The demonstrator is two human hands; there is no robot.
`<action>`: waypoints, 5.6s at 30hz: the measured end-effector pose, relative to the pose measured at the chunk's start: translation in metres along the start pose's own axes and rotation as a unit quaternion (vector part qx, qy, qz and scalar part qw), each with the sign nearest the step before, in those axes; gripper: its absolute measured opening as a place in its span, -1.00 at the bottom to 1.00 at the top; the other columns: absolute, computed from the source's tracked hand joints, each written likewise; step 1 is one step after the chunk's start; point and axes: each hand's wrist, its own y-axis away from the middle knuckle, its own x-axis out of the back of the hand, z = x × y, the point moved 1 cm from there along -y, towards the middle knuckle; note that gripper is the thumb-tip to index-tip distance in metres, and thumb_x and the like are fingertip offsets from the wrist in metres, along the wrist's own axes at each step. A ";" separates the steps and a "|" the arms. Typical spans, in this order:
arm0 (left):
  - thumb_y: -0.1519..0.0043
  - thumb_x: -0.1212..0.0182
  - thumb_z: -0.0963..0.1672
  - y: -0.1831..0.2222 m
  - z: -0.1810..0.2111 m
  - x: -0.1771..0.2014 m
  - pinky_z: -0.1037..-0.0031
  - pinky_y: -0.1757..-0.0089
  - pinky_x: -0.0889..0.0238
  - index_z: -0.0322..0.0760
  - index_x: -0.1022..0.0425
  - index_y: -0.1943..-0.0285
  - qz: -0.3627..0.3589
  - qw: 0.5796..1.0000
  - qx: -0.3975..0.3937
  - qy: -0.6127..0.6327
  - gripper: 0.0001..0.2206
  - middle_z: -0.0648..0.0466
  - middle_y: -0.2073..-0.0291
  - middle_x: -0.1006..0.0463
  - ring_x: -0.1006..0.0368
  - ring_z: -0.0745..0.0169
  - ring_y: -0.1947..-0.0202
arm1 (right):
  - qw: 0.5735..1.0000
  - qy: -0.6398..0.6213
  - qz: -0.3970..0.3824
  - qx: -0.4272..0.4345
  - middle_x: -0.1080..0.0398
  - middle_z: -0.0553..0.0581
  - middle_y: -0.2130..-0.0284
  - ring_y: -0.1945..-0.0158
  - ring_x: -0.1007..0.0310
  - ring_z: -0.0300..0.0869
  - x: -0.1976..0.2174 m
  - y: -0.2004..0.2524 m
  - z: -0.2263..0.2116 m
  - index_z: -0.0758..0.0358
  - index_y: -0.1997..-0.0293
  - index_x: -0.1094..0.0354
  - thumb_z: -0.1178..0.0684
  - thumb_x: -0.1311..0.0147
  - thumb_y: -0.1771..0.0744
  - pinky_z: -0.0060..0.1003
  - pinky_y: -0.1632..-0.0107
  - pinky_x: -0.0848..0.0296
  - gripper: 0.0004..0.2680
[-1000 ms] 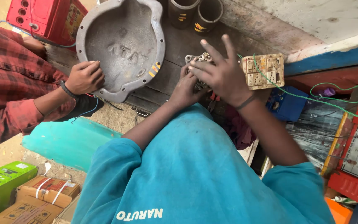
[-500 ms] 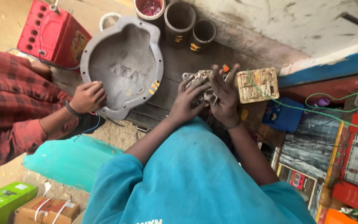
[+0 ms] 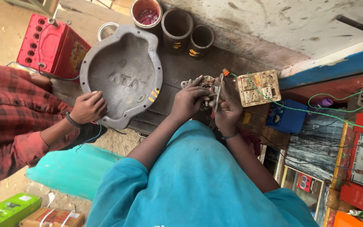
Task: Disassembling and repairing a vehicle alternator on a workbench.
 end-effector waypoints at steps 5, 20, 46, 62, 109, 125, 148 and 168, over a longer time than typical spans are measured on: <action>-0.10 -0.43 -0.17 0.005 -0.008 -0.003 0.17 -0.31 -0.21 -0.23 -0.63 0.15 0.012 1.000 0.022 0.018 -0.83 0.01 0.09 -0.65 -0.40 -0.01 -0.33 | 0.981 -0.154 0.036 -0.116 -0.32 0.27 -0.27 -0.32 -0.38 -0.04 0.007 -0.005 0.024 0.38 -0.31 -0.25 0.01 0.06 -0.49 -0.07 -0.40 -0.36 -0.72; -0.04 -0.46 -0.13 0.008 0.013 0.011 0.32 0.15 -0.48 -0.18 -0.63 0.07 0.052 0.998 0.038 0.001 -0.73 0.03 0.14 -0.66 -0.61 0.06 0.13 | 0.716 0.571 -0.365 0.168 -0.43 0.29 -0.12 -0.41 -0.19 0.13 0.003 -0.067 -0.067 0.41 -0.11 -0.46 0.11 0.01 -0.33 0.24 -0.33 -0.13 -0.72; -0.08 -0.44 -0.09 0.022 -0.009 -0.005 0.21 0.25 -0.46 -0.21 -0.63 0.14 0.081 0.994 0.028 -0.069 -0.78 -0.01 0.24 -0.63 -0.60 -0.03 0.26 | 0.994 -0.082 -0.046 -0.062 -0.55 0.36 0.21 -0.06 -0.58 0.07 -0.025 -0.014 0.018 0.35 0.28 -0.30 -0.15 0.04 -0.48 0.00 -0.44 -0.34 -0.67; -0.12 -0.38 -0.16 0.017 0.005 0.007 0.40 0.19 -0.48 -0.05 -0.69 0.12 0.064 0.997 0.013 -0.028 -0.83 0.24 0.08 -0.68 -0.63 0.19 0.18 | 0.901 -0.341 -0.073 -0.260 -0.26 -0.02 0.67 0.60 -0.19 -0.27 0.034 -0.040 0.043 0.14 0.45 -0.17 -0.27 -0.02 -0.50 -0.30 0.26 -0.25 -0.60; -0.13 -0.40 -0.12 0.029 0.005 -0.016 0.31 0.18 -0.47 -0.11 -0.64 0.11 0.101 0.987 -0.015 -0.125 -0.82 0.11 0.13 -0.64 -0.60 0.10 0.15 | 0.810 0.123 -0.386 -0.425 -0.30 0.09 0.77 0.65 -0.38 -0.19 -0.001 -0.112 -0.005 0.21 0.72 -0.23 -0.14 -0.17 -0.37 -0.23 0.48 -0.45 -0.58; -0.12 -0.37 -0.13 0.023 0.023 -0.008 0.23 -0.09 -0.41 -0.10 -0.64 -0.03 0.074 0.987 -0.019 -0.139 -0.72 0.12 -0.06 -0.63 -0.53 0.00 -0.13 | 0.797 0.455 -0.381 -0.113 -0.50 0.23 0.30 0.29 -0.56 -0.01 0.023 -0.100 -0.105 0.30 0.06 -0.47 -0.02 -0.33 -0.26 -0.14 0.26 -0.48 -0.73; -0.15 -0.28 -0.28 0.001 -0.005 -0.022 0.06 -0.38 -0.07 -0.25 -0.59 -0.01 0.042 0.995 -0.060 0.068 -0.74 0.01 -0.07 -0.56 -0.21 -0.18 -0.42 | 0.949 -0.292 0.008 -0.116 -0.43 0.24 -0.10 -0.32 -0.40 0.00 0.036 -0.007 0.025 0.33 -0.07 -0.38 0.00 -0.15 -0.42 -0.13 -0.36 -0.41 -0.79; -0.08 -0.35 -0.21 0.004 -0.012 -0.036 0.09 -0.28 -0.07 -0.19 -0.56 -0.03 0.058 0.998 -0.016 0.014 -0.69 0.11 -0.08 -0.55 -0.27 -0.10 -0.33 | 0.708 0.534 -0.448 0.110 -0.52 0.11 0.09 -0.38 -0.36 0.12 0.012 -0.067 -0.060 0.12 0.03 -0.48 0.24 -0.09 -0.30 0.24 -0.49 0.04 -0.81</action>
